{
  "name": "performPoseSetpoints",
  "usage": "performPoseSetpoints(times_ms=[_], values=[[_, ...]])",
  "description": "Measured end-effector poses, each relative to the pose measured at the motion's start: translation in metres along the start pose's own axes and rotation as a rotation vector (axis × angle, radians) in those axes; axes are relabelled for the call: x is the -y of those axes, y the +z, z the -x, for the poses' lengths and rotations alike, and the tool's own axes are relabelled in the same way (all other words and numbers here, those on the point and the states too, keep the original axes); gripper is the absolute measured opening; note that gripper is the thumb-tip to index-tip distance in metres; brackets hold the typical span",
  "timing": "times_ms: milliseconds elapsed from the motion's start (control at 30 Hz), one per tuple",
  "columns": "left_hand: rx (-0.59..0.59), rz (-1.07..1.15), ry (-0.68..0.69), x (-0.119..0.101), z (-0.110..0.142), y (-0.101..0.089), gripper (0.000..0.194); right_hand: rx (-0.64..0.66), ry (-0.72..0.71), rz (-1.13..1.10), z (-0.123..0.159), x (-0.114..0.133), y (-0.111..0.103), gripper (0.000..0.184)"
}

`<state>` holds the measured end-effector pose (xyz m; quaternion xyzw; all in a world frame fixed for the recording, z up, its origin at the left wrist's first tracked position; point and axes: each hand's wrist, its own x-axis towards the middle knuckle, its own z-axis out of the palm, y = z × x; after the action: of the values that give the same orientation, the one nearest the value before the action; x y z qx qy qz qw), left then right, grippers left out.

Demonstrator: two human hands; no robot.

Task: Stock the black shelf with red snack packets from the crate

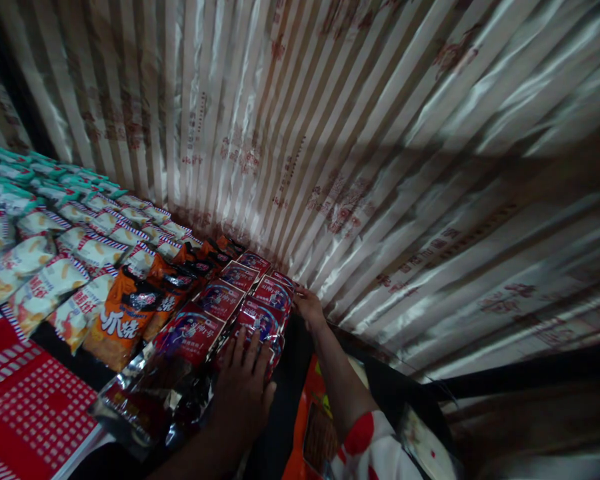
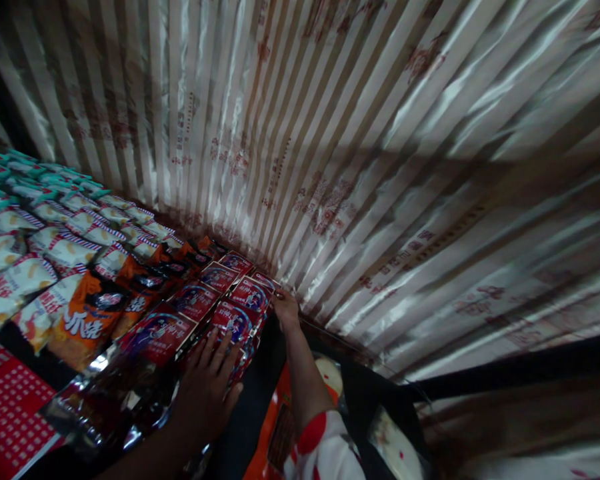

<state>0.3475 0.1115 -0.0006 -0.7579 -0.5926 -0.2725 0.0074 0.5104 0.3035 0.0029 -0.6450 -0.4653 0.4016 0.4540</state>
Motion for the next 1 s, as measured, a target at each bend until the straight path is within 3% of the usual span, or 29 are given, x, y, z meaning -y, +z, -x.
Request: performPoseSetpoints(times_ms=[200,433,1000], values=[[0.001,-0.014,0.003,-0.001,0.0,-0.001,0.051,-0.013,0.054,-0.075,0.0,0.0,0.002,0.016],[0.006,-0.033,0.02,0.0,0.001,0.001,0.053,-0.084,0.046,-0.136,-0.004,-0.005,-0.003,0.025],[0.037,-0.022,0.032,0.002,0.0,0.002,0.049,-0.212,0.033,-0.08,-0.02,-0.011,-0.004,0.021]])
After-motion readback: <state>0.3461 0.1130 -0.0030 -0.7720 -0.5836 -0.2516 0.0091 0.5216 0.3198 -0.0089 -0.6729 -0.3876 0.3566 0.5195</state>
